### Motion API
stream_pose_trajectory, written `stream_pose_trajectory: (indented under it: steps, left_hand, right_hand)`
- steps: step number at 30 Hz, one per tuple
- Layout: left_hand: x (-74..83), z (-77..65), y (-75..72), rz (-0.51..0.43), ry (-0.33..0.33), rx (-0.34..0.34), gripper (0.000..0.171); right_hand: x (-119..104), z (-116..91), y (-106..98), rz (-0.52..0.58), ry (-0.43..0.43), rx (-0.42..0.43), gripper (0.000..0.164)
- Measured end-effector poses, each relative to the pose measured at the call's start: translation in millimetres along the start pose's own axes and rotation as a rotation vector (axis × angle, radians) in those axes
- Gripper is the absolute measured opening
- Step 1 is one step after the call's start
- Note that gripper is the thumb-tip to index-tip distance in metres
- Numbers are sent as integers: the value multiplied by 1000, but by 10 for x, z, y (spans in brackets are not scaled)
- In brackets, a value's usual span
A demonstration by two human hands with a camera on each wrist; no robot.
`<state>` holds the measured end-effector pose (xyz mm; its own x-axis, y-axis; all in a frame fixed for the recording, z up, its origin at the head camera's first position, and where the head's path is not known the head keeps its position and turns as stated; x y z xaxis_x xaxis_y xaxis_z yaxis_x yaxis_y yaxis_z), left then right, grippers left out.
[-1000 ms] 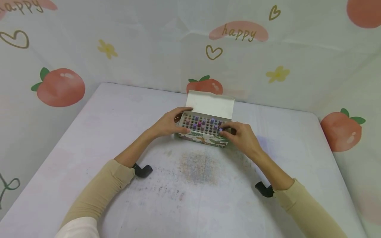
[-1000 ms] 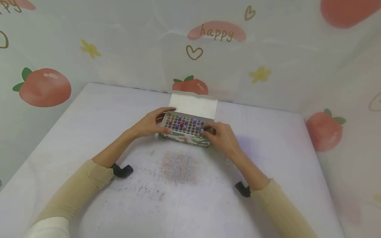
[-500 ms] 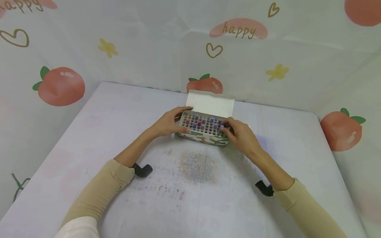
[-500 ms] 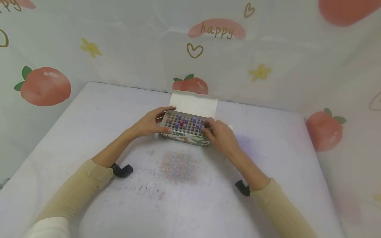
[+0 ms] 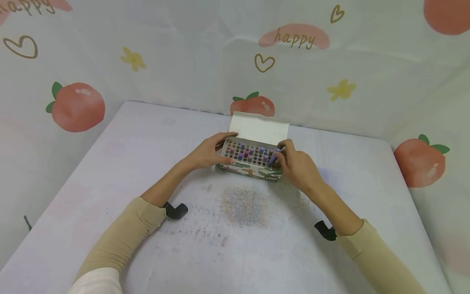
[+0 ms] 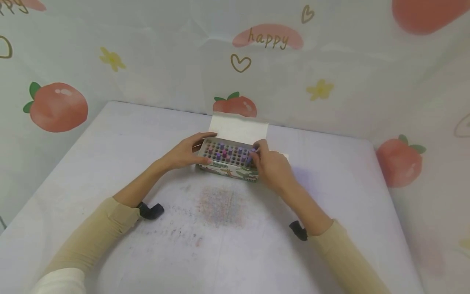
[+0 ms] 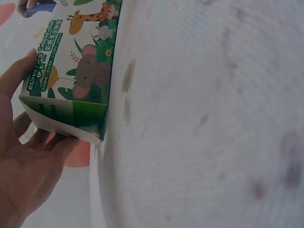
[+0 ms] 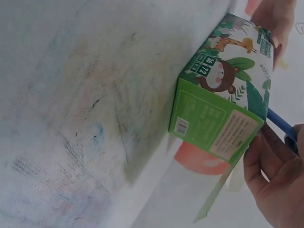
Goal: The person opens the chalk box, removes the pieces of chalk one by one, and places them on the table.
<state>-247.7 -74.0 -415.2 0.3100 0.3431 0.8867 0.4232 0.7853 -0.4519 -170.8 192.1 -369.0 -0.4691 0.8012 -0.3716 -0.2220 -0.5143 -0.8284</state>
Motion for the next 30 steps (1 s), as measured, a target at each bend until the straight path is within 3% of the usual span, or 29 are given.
stream_pose_trajectory:
  steps: [8,17,24,30]
  left_hand:
    - [20,-4,-6,18,9,-4,83]
    - [46,-2,-11,14,17,-4,83]
    - [41,-3,-13,9,18,-5,83]
    - [22,7,-11,13,10,-6,82]
  right_hand:
    - [55,-2,-87,284,85,19,19]
    - [126,-54,-173,657,234,156,15]
    - [141,-132,-175,804,354,111,21]
    - [74,-172,-116,866,387,46,25]
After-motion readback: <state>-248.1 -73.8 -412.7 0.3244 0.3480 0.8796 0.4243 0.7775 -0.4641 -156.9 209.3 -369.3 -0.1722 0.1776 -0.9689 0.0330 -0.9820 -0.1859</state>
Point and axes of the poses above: each hand's wrist, its own z-axis towards the middle knuckle, its own y-axis out of the palm, x = y × z, the point moved 3 cm from there along z, towards the middle knuckle, and after that the axes turned 8 degrees about x, right-handed, at the moved point
